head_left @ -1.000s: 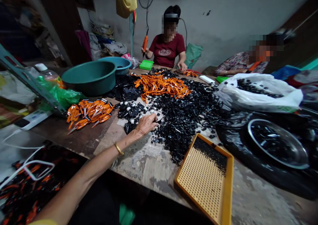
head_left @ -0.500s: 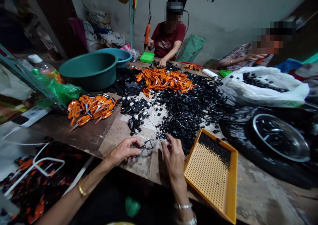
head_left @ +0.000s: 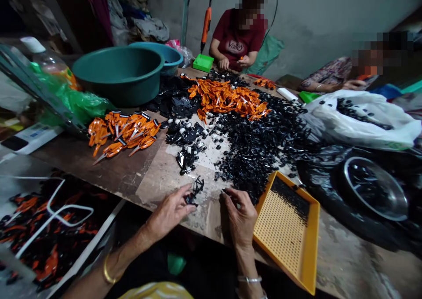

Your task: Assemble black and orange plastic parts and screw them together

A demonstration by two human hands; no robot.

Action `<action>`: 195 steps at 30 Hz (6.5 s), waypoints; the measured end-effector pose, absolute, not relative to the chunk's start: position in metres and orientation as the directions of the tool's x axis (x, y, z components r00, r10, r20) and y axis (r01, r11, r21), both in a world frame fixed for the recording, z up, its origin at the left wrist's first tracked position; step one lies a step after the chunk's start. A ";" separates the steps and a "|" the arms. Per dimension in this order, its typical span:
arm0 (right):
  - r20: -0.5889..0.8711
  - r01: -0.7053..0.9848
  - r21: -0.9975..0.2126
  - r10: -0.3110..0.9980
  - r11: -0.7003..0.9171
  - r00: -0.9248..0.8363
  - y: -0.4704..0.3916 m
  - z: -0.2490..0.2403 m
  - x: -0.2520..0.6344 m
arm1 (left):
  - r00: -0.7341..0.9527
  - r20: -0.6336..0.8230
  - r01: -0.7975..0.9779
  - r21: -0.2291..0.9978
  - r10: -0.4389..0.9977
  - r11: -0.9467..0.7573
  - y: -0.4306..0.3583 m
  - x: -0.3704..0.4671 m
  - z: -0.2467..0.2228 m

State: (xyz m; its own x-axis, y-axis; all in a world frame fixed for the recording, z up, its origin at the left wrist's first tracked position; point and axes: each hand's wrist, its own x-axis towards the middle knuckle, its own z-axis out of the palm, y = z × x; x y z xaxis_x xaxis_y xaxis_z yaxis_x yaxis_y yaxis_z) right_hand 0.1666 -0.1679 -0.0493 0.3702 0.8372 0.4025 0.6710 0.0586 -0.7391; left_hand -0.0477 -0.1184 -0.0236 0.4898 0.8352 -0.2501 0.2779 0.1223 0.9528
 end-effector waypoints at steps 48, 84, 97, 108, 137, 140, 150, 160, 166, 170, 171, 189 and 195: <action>0.292 0.985 -0.172 0.955 -0.007 0.057 0.011 -0.012 0.210 | 0.606 -0.295 -0.006 0.927 0.738 0.376 -0.088 -0.033 -0.037; 0.276 0.617 -0.688 0.924 0.382 -0.265 -0.169 -0.010 0.168 | 0.714 -0.430 0.193 0.880 0.553 0.435 -0.092 -0.034 -0.004; 0.127 0.691 -0.610 0.909 0.388 -0.398 -0.186 -0.007 0.161 | 0.797 -0.432 0.266 0.878 0.421 0.397 -0.109 -0.048 -0.022; 0.162 0.996 -0.086 0.987 -0.002 0.016 -0.104 -0.016 0.169 | 0.748 -0.408 0.127 0.862 0.524 0.490 -0.105 -0.058 -0.024; 0.264 0.914 -0.404 0.952 -0.035 0.153 -0.154 -0.040 0.153 | 0.660 -0.452 0.068 0.831 0.600 0.552 -0.092 -0.059 -0.013; 0.301 0.750 -0.656 0.941 0.084 0.158 -0.161 -0.028 0.158 | 0.637 -0.501 0.130 0.819 0.586 0.559 -0.093 -0.056 -0.010; 0.314 0.685 -0.682 0.948 0.256 -0.041 -0.175 -0.007 0.123 | 0.609 -0.538 0.241 0.826 0.583 0.510 -0.097 -0.045 -0.010; 0.308 0.773 -0.597 0.951 0.213 -0.024 -0.177 -0.024 0.117 | 0.624 -0.477 0.253 0.873 0.619 0.417 -0.098 -0.044 -0.013; 0.362 0.762 -0.603 0.932 0.235 -0.002 -0.180 -0.027 0.112 | 0.657 -0.411 0.254 0.910 0.632 0.327 -0.100 -0.045 -0.011; 0.374 0.723 -0.643 0.927 0.252 0.009 -0.182 -0.026 0.109 | 0.614 -0.411 0.232 0.910 0.674 0.344 -0.102 -0.044 -0.012; 0.374 0.693 -0.669 0.928 0.267 0.003 -0.182 -0.025 0.109 | 0.596 -0.418 0.233 0.907 0.686 0.351 -0.103 -0.044 -0.013; -0.327 -0.256 -0.927 0.925 -0.274 0.194 -0.189 -0.020 0.103 | 0.580 -0.152 0.355 0.931 0.800 -0.081 -0.118 -0.041 -0.005; -0.248 -0.313 -0.935 0.936 -0.165 0.248 -0.195 -0.030 0.096 | 0.589 -0.054 0.398 0.888 0.806 -0.231 -0.120 -0.037 -0.011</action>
